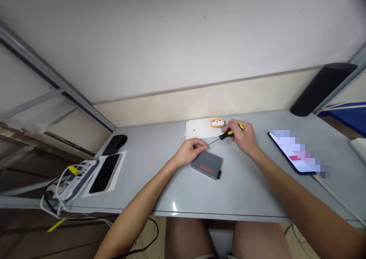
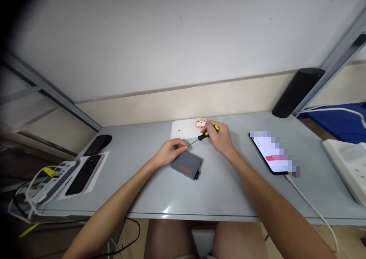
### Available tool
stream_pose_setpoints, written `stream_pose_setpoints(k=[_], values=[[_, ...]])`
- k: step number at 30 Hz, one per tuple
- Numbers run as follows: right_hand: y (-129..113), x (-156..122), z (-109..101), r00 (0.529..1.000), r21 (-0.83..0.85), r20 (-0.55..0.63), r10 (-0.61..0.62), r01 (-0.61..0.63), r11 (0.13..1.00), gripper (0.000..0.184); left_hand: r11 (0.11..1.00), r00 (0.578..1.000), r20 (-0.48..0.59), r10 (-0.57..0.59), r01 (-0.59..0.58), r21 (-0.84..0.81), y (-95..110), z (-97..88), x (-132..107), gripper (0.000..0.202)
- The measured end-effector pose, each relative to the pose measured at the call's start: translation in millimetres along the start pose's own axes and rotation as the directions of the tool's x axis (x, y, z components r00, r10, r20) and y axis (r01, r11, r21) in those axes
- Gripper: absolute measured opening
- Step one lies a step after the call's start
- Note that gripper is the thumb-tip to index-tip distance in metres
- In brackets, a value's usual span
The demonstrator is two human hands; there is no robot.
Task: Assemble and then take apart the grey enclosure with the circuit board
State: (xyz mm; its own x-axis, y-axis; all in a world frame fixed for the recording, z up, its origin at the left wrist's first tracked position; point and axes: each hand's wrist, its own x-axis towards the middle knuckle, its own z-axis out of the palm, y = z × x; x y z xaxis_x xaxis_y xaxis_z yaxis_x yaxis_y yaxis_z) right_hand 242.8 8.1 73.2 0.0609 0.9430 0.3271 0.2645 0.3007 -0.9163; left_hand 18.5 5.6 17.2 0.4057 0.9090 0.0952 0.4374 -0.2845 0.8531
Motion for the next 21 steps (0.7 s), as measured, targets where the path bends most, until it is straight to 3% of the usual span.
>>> stream_pose_setpoints(k=[3, 8, 14, 21], values=[[0, 2, -2, 1.0, 0.04, -0.021, 0.006, -0.006, 0.999, 0.029, 0.998, 0.999, -0.049, -0.016, 0.019, 0.059, -7, -8.8, 6, 0.019], [-1, 4, -7, 0.997, 0.117, -0.071, 0.011, -0.003, 0.993, 0.027, 0.949, 0.974, -0.225, -0.029, 0.098, 0.301, -17, -29.5, 31, 0.015], [0, 6, -9, 0.997, 0.128, -0.076, 0.018, -0.008, 0.992, 0.028, 0.931, 0.972, -0.226, -0.065, 0.141, 0.338, -22, -39.4, 50, 0.009], [1, 6, -7, 0.996, 0.127, -0.09, 0.02, -0.008, 0.992, 0.029, 0.928, 0.964, -0.258, -0.07, 0.158, 0.336, -23, -43.5, 40, 0.018]])
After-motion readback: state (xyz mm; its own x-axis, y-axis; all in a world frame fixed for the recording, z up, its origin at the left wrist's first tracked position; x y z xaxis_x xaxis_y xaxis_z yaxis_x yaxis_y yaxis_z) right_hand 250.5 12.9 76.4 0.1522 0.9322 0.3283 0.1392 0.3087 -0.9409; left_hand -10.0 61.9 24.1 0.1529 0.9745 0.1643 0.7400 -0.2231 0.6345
